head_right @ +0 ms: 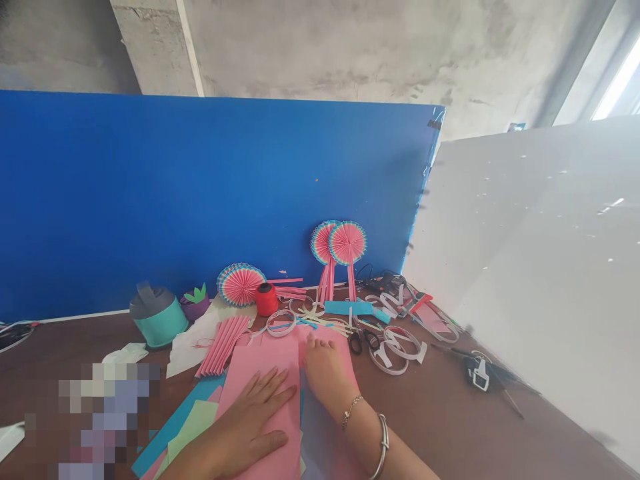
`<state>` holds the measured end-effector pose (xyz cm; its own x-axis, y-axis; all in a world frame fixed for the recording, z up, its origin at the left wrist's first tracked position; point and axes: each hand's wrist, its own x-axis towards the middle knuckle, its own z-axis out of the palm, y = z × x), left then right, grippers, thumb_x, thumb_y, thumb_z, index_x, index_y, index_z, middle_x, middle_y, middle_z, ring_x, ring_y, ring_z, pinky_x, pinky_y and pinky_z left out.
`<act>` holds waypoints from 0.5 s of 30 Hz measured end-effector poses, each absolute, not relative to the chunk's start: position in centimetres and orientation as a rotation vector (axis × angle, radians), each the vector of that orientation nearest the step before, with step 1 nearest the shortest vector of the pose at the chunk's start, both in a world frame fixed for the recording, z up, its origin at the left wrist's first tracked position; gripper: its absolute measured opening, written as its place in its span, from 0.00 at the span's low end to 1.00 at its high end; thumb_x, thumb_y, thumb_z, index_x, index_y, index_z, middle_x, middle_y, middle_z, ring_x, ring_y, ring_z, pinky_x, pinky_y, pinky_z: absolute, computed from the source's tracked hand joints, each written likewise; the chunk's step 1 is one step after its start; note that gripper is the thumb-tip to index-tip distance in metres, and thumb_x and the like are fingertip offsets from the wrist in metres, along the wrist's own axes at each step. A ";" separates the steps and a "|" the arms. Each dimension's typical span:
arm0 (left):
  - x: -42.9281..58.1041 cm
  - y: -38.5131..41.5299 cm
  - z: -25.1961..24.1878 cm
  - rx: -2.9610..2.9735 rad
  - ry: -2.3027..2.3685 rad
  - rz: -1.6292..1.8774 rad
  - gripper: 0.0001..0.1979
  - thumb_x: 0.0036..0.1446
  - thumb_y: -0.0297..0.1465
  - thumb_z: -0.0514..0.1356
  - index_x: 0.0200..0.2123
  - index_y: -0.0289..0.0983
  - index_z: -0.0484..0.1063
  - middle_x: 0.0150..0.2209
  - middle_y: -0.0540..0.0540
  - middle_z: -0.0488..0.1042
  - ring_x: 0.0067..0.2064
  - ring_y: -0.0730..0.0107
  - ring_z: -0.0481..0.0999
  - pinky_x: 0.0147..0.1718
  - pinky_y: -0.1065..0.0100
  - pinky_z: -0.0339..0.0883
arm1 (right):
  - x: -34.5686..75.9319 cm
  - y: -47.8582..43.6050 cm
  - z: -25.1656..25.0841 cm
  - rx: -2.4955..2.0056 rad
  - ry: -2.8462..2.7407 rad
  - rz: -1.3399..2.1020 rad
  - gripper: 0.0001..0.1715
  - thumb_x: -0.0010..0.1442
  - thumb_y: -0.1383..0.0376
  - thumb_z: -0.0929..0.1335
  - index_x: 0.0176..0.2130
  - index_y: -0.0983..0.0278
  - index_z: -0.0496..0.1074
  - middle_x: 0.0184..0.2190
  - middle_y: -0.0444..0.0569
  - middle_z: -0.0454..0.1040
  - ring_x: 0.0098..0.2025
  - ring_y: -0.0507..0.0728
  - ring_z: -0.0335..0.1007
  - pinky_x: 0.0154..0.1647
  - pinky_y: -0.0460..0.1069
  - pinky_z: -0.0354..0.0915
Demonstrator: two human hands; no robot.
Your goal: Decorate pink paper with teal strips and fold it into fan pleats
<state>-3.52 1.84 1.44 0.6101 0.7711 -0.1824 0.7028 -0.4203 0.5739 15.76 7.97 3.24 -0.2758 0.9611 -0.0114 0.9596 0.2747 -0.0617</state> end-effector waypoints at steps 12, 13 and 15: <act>-3.7 2.4 1.6 2.209 1.241 0.145 0.31 0.60 0.41 0.52 0.65 0.51 0.46 0.69 0.52 0.36 0.68 0.57 0.32 0.64 0.47 0.28 | 20.8 10.3 4.3 -1.602 -1.622 -0.022 0.17 0.63 0.63 0.55 0.39 0.64 0.70 0.33 0.50 0.74 0.34 0.56 0.68 0.35 0.48 0.56; -3.7 2.4 1.7 2.205 1.242 0.161 0.31 0.60 0.41 0.52 0.65 0.51 0.47 0.69 0.52 0.36 0.68 0.56 0.33 0.64 0.47 0.28 | 21.4 10.6 4.3 -1.551 -1.498 -0.009 0.17 0.64 0.61 0.56 0.40 0.64 0.69 0.34 0.50 0.73 0.34 0.56 0.67 0.35 0.48 0.57; -3.7 2.5 1.6 2.202 1.241 0.175 0.31 0.60 0.41 0.52 0.65 0.51 0.47 0.69 0.52 0.36 0.68 0.56 0.33 0.64 0.47 0.28 | 22.4 11.2 4.3 -1.433 -1.234 -0.026 0.17 0.63 0.57 0.56 0.40 0.65 0.67 0.33 0.49 0.70 0.33 0.56 0.65 0.35 0.48 0.58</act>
<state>-3.75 2.49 1.65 0.5544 0.8146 -0.1705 0.7355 -0.3838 0.5584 22.41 11.19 4.28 0.4398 0.6373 0.6327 0.6631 0.2447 -0.7074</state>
